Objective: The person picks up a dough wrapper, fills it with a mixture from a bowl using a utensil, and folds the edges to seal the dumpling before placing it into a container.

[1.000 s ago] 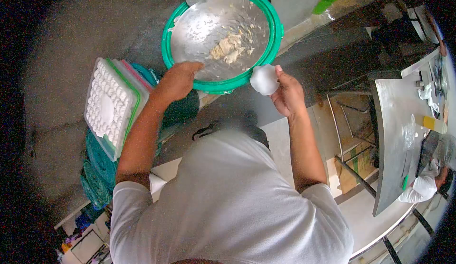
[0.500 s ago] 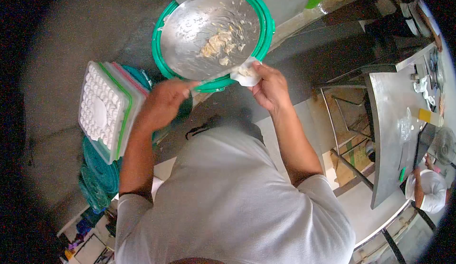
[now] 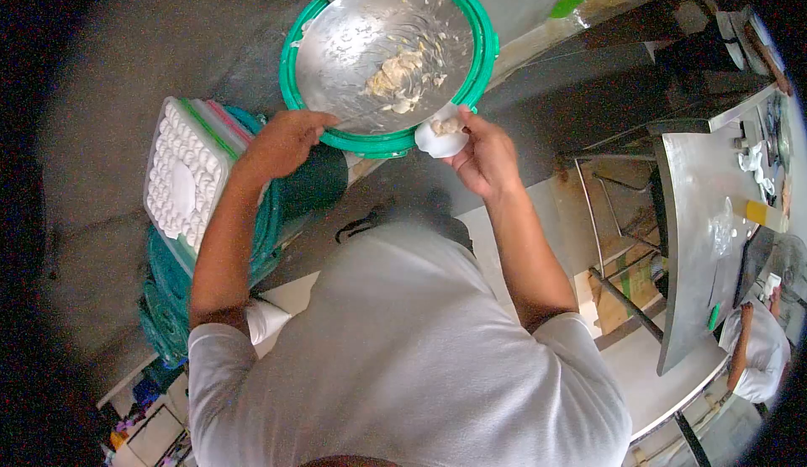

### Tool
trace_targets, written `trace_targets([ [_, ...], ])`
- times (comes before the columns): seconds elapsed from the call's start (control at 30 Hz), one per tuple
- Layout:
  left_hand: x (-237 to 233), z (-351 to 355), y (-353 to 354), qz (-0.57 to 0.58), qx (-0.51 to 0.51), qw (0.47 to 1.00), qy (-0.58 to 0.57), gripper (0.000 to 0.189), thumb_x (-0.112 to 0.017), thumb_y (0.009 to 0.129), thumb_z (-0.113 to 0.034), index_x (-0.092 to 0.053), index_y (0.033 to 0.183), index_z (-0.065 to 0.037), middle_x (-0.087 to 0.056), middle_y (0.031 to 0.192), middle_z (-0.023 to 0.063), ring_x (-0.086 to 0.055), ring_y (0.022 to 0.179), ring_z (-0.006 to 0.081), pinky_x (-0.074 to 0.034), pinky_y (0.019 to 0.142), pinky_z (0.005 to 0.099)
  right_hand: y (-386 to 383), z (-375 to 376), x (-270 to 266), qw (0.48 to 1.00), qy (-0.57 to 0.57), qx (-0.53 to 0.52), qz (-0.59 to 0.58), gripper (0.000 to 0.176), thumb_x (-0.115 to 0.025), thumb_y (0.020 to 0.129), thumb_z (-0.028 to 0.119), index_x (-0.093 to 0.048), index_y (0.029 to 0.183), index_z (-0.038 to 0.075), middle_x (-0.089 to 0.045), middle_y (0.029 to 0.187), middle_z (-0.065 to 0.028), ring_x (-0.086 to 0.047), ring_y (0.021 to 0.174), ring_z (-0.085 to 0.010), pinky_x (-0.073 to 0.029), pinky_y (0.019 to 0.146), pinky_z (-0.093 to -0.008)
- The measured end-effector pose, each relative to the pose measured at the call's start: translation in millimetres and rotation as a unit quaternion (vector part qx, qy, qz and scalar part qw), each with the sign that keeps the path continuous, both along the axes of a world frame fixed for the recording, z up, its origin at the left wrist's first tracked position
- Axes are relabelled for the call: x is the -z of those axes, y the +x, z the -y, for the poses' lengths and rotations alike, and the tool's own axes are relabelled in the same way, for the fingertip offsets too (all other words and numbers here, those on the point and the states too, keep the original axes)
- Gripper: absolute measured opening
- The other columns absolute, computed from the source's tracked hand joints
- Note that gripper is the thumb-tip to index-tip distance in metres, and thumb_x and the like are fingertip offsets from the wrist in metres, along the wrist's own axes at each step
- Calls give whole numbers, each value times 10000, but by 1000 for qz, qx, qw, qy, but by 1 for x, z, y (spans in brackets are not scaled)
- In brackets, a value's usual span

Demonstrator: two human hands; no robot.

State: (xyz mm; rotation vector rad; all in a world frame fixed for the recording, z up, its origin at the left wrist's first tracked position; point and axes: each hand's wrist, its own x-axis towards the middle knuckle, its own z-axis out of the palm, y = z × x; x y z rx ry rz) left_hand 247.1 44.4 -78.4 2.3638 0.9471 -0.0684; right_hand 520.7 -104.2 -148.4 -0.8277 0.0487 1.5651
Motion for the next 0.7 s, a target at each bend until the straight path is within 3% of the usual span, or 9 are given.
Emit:
trace_targets([
  [0.17, 4, 56, 11, 107, -51, 988, -97, 321, -526, 933, -38, -674, 1214, -80, -656, 934, 184, -621, 806, 303, -508, 777, 375, -4, -3, -4, 1000, 14, 19, -5, 381, -484, 1034, 212, -472, 1261, -93, -581, 1257, -240, -637, 1110, -351, -555, 924, -494],
  [0.23, -7, 78, 21, 94, -22, 995, -4, 329, -524, 935, -38, -664, 1231, -74, -650, 977, 188, -622, 804, 301, -507, 784, 379, -2, -3, -5, 1000, 10, 21, 5, 379, -479, 1035, 209, -473, 1258, -97, -579, 1257, -244, -634, 1115, -350, -557, 922, -490],
  [0.3, -11, 79, 17, 81, -19, 995, -49, 328, -521, 939, -40, -659, 1235, -69, -647, 1019, 191, -631, 839, 338, -505, 817, 380, 1, -2, -1, 1000, 14, 15, -14, 289, -435, 1051, 187, -496, 1197, -55, -603, 1196, -211, -654, 1062, -325, -573, 899, -465],
  [0.37, -4, 70, 7, 151, 2, 989, 0, 323, -513, 946, -41, -657, 1233, -63, -647, 1028, 203, -640, 883, 368, -501, 841, 383, 0, -2, -3, 1000, 5, 20, -10, 299, -434, 1051, 189, -493, 1204, -61, -600, 1202, -215, -650, 1072, -331, -569, 906, -471],
  [0.4, -3, 66, 7, 152, 1, 988, 0, 323, -513, 946, -41, -657, 1233, -63, -647, 1028, 203, -640, 883, 368, -501, 841, 383, -2, -2, -6, 1000, 0, 25, -8, 309, -433, 1051, 190, -490, 1211, -67, -596, 1209, -219, -646, 1081, -337, -566, 913, -477],
  [0.47, -1, 56, 9, 45, -81, 995, 27, 317, -498, 958, -60, -658, 1232, -62, -649, 1049, 210, -643, 928, 374, -499, 860, 392, -3, -3, -11, 1000, -3, 26, -8, 319, -434, 1050, 192, -486, 1223, -72, -594, 1213, -223, -638, 1095, -343, -560, 923, -482],
  [0.57, 10, 64, 19, 92, -66, 993, -40, 317, -497, 958, -78, -658, 1230, -58, -643, 1031, 212, -635, 929, 377, -498, 861, 412, -2, -4, -15, 1000, 6, 27, -11, 340, -435, 1049, 199, -480, 1239, -80, -590, 1225, -233, -626, 1117, -351, -549, 941, -491],
  [0.7, -13, 82, 27, 86, -36, 995, -42, 321, -514, 945, -88, -666, 1227, -75, -628, 973, 208, -624, 902, 381, -496, 830, 422, 3, 3, -18, 1000, 13, 27, -1, 411, -439, 1051, 236, -466, 1276, -107, -565, 1283, -255, -623, 1131, -357, -543, 948, -495],
])
